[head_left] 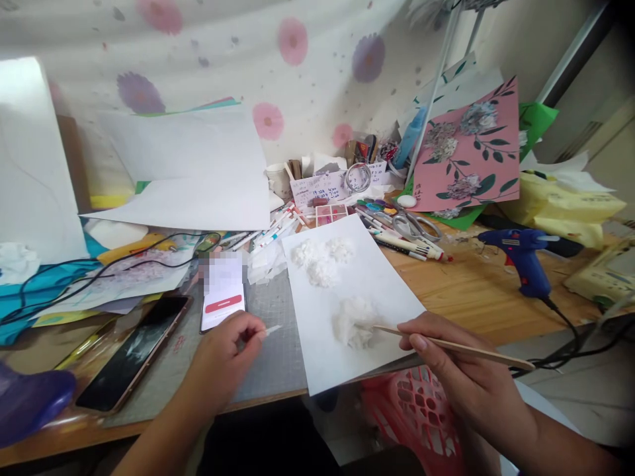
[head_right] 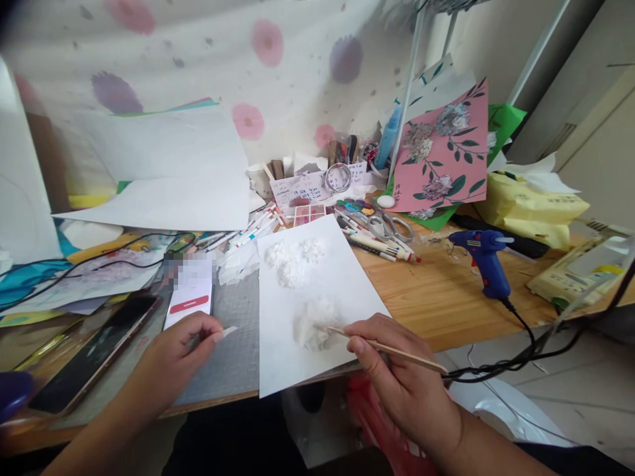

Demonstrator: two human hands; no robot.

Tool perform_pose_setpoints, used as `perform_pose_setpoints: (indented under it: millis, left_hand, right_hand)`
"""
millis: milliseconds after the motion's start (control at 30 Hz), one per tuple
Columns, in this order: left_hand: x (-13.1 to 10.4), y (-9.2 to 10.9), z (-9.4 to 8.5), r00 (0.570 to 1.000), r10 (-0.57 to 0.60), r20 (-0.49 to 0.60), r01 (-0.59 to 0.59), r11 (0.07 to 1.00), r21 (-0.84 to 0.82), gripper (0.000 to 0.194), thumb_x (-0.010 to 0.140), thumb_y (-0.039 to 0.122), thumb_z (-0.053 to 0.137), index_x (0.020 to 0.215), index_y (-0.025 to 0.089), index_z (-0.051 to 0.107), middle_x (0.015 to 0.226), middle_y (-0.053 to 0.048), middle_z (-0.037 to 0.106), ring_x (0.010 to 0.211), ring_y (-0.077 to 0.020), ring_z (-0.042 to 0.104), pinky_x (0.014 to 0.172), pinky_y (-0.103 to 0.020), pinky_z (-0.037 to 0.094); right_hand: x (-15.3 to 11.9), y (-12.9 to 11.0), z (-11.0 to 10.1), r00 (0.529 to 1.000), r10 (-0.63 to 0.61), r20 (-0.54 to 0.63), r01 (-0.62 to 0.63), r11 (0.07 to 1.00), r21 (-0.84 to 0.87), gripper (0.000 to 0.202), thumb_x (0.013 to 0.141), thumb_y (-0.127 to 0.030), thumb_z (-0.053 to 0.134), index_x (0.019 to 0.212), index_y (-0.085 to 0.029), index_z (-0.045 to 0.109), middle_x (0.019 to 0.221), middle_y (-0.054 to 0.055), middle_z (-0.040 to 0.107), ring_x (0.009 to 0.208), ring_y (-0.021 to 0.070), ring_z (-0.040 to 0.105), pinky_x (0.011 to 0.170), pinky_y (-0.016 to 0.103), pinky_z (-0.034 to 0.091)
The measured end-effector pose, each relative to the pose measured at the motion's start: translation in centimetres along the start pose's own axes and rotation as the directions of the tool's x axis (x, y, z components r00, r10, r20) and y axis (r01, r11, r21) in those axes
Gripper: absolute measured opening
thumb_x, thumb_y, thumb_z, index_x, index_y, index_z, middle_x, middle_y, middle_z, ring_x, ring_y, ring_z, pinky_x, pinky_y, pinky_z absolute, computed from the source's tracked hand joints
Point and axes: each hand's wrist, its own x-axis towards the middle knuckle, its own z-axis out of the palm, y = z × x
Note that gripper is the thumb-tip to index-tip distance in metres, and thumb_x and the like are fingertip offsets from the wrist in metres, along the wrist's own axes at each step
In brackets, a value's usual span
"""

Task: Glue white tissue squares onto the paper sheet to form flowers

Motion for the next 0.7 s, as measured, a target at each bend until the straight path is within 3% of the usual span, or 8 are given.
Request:
perform_pose_setpoints:
  millis: [67,133,200,267,333,500,600,700]
  left_hand:
    - [-0.6,1.2,0.7,0.998,-0.03,0.052,0.041,0.972,-0.231,0.017,0.083,0.034,0.051,0.074,0.02,0.056,0.068,0.002,0.055,0.067,-0.0165,0.05,0.062,-0.027,0.037]
    - [-1.3,2.7,1.7,0.992,-0.045,0.12,0.096,0.88,-0.466,0.018,0.084,0.037,0.053,0.076,0.02,0.057,0.07,0.002,0.056,0.069,-0.0155,0.051,0.064,-0.025,0.039]
    - [-1.9,4.2,2.8,0.981,-0.041,0.191,0.162,0.716,-0.679,0.018,0.087,0.037,0.053,0.081,0.02,0.058,0.077,0.001,0.061,0.077,-0.0165,0.055,0.072,-0.026,0.042]
    - [-2.3,5.4,3.8,0.966,-0.009,0.257,0.221,0.543,-0.81,0.017,0.088,0.035,0.053,0.084,0.019,0.058,0.082,-0.001,0.065,0.082,-0.0176,0.058,0.077,-0.029,0.044]
    - [-2.6,6.3,4.5,0.948,0.043,0.315,0.265,0.444,-0.856,0.016,0.089,0.032,0.055,0.083,0.018,0.059,0.081,-0.002,0.066,0.08,-0.017,0.059,0.078,-0.03,0.046]
    - [-2.9,7.2,5.6,0.899,0.128,0.419,0.34,0.398,-0.852,0.017,0.087,0.031,0.059,0.081,0.016,0.061,0.077,-0.003,0.068,0.076,-0.0154,0.062,0.074,-0.027,0.048]
    - [-2.7,7.7,5.9,0.878,0.13,0.462,0.383,0.389,-0.838,0.019,0.087,0.032,0.059,0.079,0.015,0.06,0.076,-0.004,0.069,0.074,-0.0155,0.063,0.072,-0.027,0.049]
    - [-2.3,8.1,5.9,0.869,0.101,0.485,0.414,0.388,-0.823,0.019,0.086,0.033,0.06,0.08,0.015,0.059,0.076,-0.004,0.069,0.073,-0.0158,0.064,0.071,-0.028,0.049]
  right_hand:
    - [-0.1,-0.7,-0.2,1.0,-0.011,0.006,0.011,0.999,0.039,0.02,0.091,-0.018,0.051,0.104,-0.03,0.06,0.079,-0.002,0.065,0.073,0.0141,0.062,0.063,0.025,0.049]
    - [-0.2,-1.8,-0.4,0.995,-0.078,0.065,0.07,0.991,0.111,0.026,0.09,-0.014,0.051,0.11,-0.029,0.059,0.08,0.0,0.065,0.075,0.0153,0.062,0.065,0.027,0.049]
    - [-0.1,-2.8,-0.7,0.98,-0.141,0.142,0.111,0.973,0.204,0.032,0.088,-0.012,0.05,0.113,-0.028,0.06,0.08,0.001,0.064,0.074,0.0163,0.061,0.064,0.029,0.049]
    - [-0.1,-3.5,-0.8,0.971,-0.116,0.208,0.049,0.951,0.304,0.031,0.088,-0.012,0.051,0.112,-0.027,0.063,0.08,0.002,0.063,0.073,0.016,0.06,0.063,0.029,0.049]
    - [-0.2,-3.5,-0.6,0.971,-0.04,0.235,-0.06,0.913,0.403,0.025,0.088,-0.016,0.053,0.106,-0.027,0.068,0.084,0.003,0.063,0.08,0.0163,0.06,0.068,0.028,0.05]
    - [-1.0,-2.1,0.6,0.959,0.144,0.245,-0.268,0.747,0.608,0.016,0.09,-0.026,0.058,0.097,-0.031,0.071,0.097,0.003,0.069,0.117,0.0189,0.05,0.092,0.032,0.046]
    - [-1.4,-1.5,1.2,0.916,0.296,0.27,-0.4,0.626,0.67,0.013,0.088,-0.031,0.06,0.094,-0.031,0.072,0.106,0.002,0.068,0.104,0.0173,0.059,0.085,0.029,0.049]
    - [-1.4,-1.3,1.3,0.86,0.399,0.317,-0.494,0.498,0.713,0.013,0.088,-0.032,0.061,0.094,-0.029,0.072,0.095,0.001,0.071,0.078,0.0114,0.065,0.07,0.022,0.051]
